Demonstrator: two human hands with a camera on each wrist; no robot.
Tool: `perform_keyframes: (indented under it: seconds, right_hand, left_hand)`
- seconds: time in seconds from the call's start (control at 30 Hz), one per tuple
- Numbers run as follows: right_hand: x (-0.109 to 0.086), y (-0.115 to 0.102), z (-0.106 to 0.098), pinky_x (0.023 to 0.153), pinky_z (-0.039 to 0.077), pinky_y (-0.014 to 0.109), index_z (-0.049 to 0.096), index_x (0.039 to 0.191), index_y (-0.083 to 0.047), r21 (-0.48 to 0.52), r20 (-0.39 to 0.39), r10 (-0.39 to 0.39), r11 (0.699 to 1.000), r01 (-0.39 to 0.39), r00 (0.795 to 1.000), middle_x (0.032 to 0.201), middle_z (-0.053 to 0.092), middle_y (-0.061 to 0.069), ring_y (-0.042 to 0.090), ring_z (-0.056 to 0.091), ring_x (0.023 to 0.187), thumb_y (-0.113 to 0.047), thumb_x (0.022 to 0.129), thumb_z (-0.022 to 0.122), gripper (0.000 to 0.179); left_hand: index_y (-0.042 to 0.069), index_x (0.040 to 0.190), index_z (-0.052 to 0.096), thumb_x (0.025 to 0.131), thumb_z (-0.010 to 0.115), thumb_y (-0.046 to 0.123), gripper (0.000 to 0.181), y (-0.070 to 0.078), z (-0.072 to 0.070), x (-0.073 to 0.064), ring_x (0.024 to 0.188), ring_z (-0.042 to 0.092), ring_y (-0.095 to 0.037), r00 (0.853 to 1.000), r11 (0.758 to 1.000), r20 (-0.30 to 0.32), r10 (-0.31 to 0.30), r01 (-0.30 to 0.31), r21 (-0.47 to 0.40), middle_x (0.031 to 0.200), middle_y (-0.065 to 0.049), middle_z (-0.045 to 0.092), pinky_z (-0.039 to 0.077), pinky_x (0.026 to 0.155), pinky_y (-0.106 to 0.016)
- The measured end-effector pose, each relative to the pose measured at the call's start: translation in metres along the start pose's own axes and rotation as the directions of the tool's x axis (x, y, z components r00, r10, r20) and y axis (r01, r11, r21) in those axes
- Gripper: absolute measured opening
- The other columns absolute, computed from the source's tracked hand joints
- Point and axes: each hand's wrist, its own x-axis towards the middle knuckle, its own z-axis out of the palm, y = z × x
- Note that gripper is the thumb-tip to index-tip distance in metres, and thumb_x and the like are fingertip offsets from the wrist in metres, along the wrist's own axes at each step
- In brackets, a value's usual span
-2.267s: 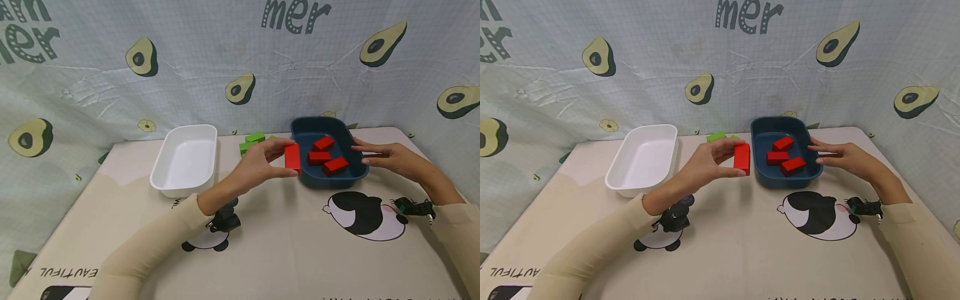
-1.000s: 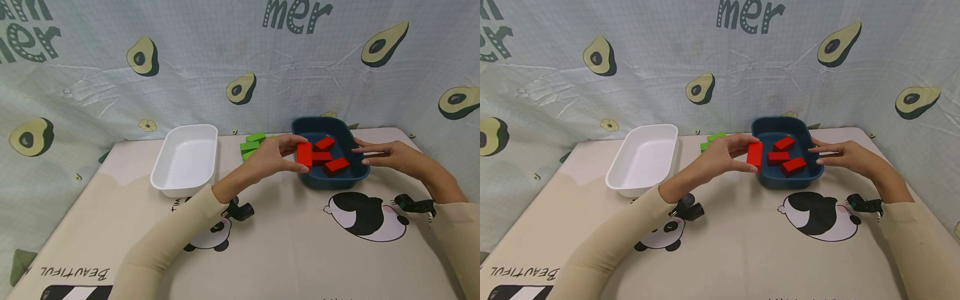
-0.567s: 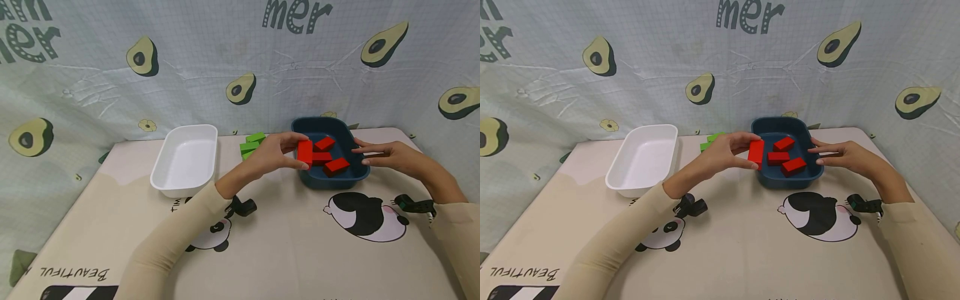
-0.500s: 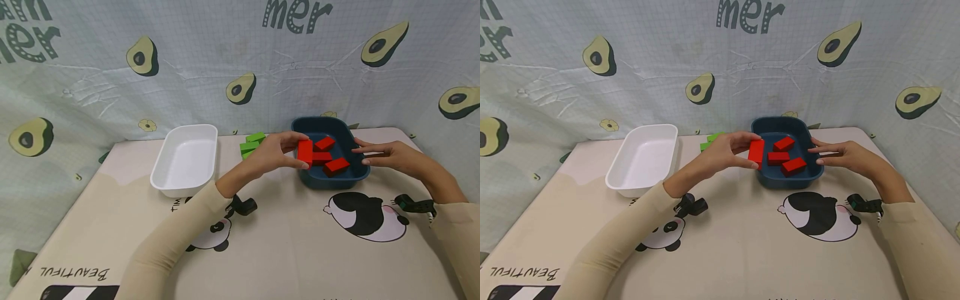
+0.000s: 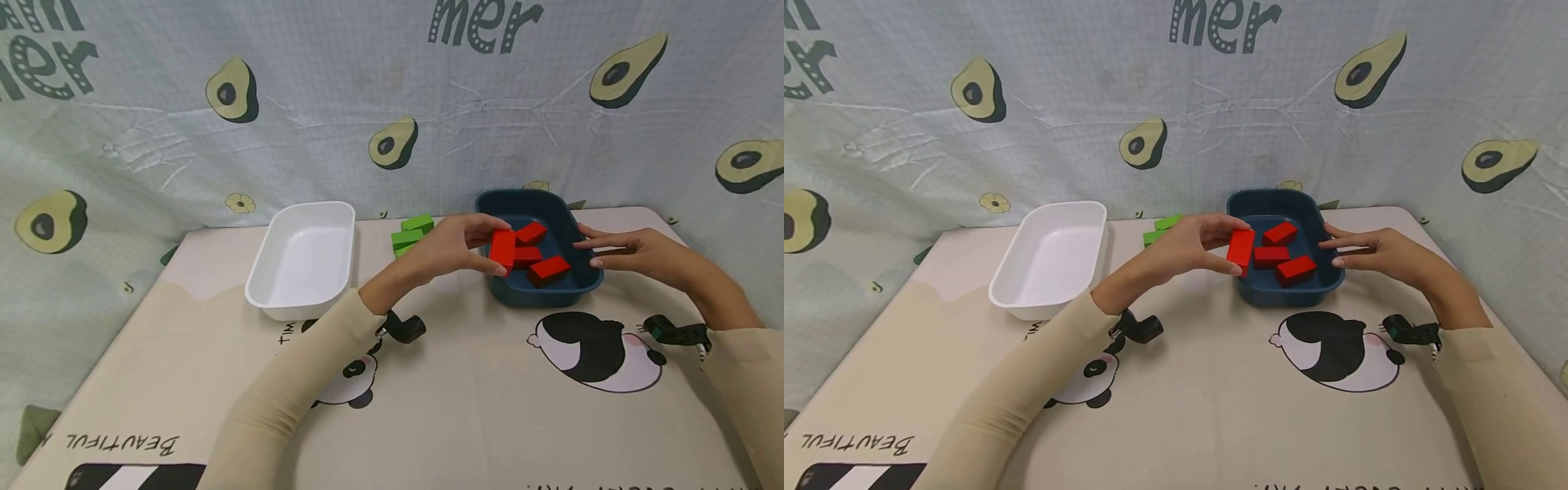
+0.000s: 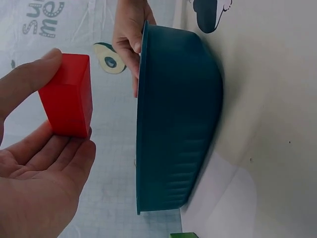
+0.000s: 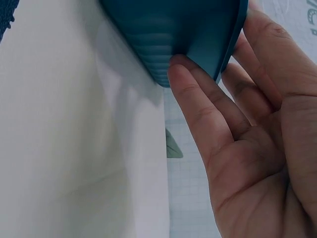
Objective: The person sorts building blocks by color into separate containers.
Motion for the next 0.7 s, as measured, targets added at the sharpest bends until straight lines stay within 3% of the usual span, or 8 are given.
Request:
perform_keyframes:
  seconds: [0.43, 0.7]
  right_hand:
    - [0.000, -0.001, -0.001, 0.086, 0.041, 0.002, 0.064, 0.139, -0.017, -0.014, 0.006, 0.014, 1.000, -0.014, 1.000, 0.162, 0.034, 0.004, -0.018, 0.031, 0.127, -0.026, 0.099, 0.069, 0.042]
    - [-0.001, -0.001, -0.001, 0.087, 0.039, 0.002, 0.064, 0.140, -0.017, -0.009, 0.011, 0.006, 1.000, -0.006, 1.000, 0.163, 0.034, 0.003, -0.017, 0.031, 0.128, -0.025, 0.099, 0.069, 0.042]
  left_hand:
    - [0.005, 0.137, 0.060, 0.081, 0.086, 0.007, 0.061, -0.006, -0.006, 0.010, 0.124, 0.060, -0.012, 0.997, 0.999, 0.068, -0.022, 0.024, -0.032, 0.137, -0.006, 0.062, 0.044, 0.108, -0.017]
    - [0.005, 0.136, 0.061, 0.081, 0.085, 0.005, 0.060, -0.002, -0.007, 0.017, 0.121, 0.062, -0.013, 0.996, 0.997, 0.075, -0.047, 0.051, -0.051, 0.132, -0.006, 0.066, 0.048, 0.109, -0.028]
